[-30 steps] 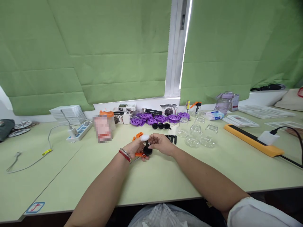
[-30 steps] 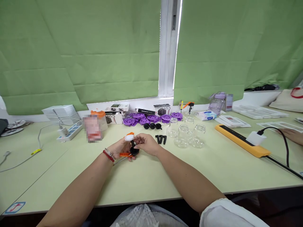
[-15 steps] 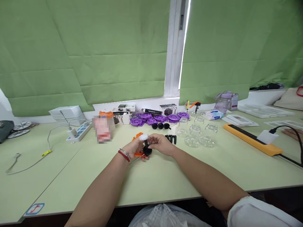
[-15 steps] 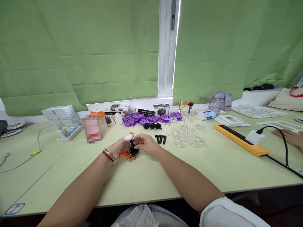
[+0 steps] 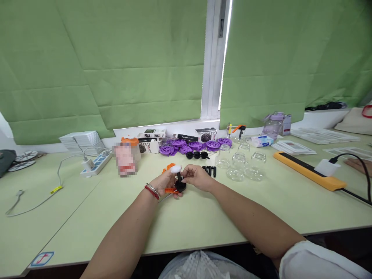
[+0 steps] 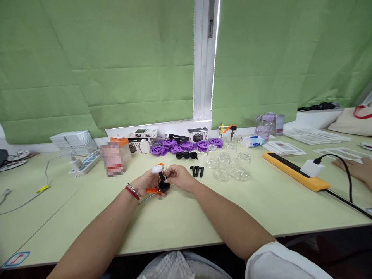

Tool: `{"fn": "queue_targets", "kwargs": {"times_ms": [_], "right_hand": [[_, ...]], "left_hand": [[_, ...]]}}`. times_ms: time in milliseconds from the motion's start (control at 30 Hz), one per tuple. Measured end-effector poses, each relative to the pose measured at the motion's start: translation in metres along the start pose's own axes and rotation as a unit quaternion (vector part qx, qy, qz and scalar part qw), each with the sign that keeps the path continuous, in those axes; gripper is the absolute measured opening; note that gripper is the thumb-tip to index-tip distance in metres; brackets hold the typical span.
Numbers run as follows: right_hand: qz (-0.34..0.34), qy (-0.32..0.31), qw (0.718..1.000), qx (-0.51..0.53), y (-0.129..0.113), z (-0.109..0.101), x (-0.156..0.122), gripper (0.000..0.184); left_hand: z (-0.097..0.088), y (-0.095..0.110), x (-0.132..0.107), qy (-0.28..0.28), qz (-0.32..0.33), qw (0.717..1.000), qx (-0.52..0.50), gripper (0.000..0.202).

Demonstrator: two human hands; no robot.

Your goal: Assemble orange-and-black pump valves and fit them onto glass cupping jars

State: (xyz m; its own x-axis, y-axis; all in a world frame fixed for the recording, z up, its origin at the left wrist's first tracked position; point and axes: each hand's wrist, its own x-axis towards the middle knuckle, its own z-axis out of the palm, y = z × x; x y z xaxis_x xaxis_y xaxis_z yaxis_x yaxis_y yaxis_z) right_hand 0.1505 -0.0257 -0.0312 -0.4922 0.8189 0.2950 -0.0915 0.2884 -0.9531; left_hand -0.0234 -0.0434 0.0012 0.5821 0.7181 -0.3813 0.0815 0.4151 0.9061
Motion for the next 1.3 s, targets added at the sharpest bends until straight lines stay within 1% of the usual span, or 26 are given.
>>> {"fn": "queue_targets", "kwargs": {"times_ms": [167,367,667,833,1100,1300], "right_hand": [[0.003,-0.001,1.000,-0.004,0.0009,0.0001,0.0003,0.024],[0.004,0.004,1.000,0.003,-0.0004,0.0010,-0.0002,0.028],[0.006,-0.004,1.000,-0.004,-0.0007,0.0009,-0.0005,0.025],[0.013,-0.003,1.000,0.026,0.0000,0.0020,0.0001,0.029],[0.008,-0.006,0.999,0.030,-0.0010,0.0044,-0.0008,0.031],[-0.003,-0.005,1.000,0.028,0.0013,0.0044,0.0000,0.028]], "left_hand": [[-0.0002,0.0004,0.0001,-0.004,-0.003,1.000,0.002,0.061],[0.0002,0.0008,-0.0001,-0.004,-0.004,1.000,0.003,0.064],[0.0011,0.0014,-0.0005,0.002,-0.002,1.000,0.004,0.061],[0.0020,0.0019,-0.0008,0.005,-0.002,1.000,0.008,0.063],[0.0022,0.0015,-0.0027,-0.011,-0.001,1.000,0.002,0.069],[0.0043,0.0028,-0.0046,-0.005,-0.002,1.000,0.007,0.069]]}}
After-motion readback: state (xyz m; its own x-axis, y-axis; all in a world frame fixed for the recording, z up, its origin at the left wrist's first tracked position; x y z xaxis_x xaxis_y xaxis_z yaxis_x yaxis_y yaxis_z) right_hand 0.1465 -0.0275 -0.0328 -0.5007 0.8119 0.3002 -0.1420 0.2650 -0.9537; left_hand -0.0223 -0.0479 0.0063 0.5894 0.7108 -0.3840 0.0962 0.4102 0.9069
